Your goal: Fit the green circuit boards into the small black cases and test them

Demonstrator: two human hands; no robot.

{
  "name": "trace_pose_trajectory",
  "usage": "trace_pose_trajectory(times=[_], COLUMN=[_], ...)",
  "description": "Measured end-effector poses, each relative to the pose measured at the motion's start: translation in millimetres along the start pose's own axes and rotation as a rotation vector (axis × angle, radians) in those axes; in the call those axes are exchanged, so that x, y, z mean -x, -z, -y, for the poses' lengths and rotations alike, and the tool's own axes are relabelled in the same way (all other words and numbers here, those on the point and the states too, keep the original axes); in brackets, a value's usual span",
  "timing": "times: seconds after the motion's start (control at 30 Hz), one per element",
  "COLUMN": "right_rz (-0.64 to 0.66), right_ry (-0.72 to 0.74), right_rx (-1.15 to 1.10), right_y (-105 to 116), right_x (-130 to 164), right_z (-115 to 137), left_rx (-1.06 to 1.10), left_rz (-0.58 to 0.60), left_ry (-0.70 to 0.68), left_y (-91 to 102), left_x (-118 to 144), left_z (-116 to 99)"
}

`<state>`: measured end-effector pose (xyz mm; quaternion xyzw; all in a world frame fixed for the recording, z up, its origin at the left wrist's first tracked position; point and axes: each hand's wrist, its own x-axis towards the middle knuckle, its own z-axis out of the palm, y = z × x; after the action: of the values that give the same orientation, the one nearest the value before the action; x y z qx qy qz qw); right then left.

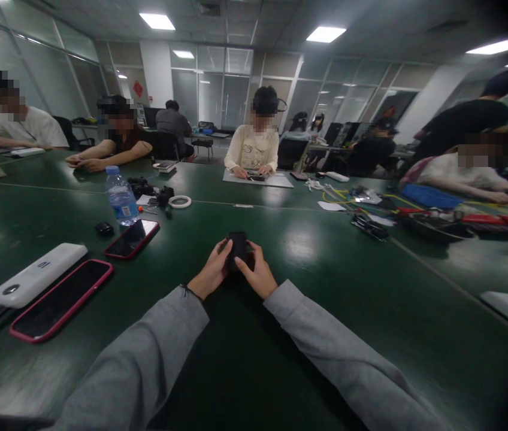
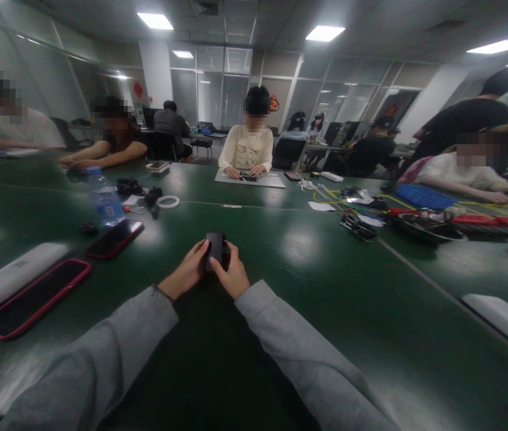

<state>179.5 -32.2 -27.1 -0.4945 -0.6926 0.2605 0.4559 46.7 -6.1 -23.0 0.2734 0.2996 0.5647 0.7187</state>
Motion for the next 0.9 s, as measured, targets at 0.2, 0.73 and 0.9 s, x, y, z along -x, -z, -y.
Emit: trace_pose_trajectory(times=[0.2,0.73,0.9], right_rz=[-0.049,-0.138,-0.115], right_ry=[0.079,0.023,0.025], right_rx=[-0.031,-0.211,-0.225], right_y=[0.0,8.6,9.5], right_x=[-0.7,-5.9,-10.0], right_z=[-0.5,-1.0,-7.3], left_rx=[-0.018,0.145,0.223], left_rz=[0.024,0.079,0.085], left_ry=[0.064,0.141,0.161], left_y=[-2.9,9.6,10.5], left_x=[3.9,-5.9,-7.6], left_z=[-6.9,-10.5,-10.7])
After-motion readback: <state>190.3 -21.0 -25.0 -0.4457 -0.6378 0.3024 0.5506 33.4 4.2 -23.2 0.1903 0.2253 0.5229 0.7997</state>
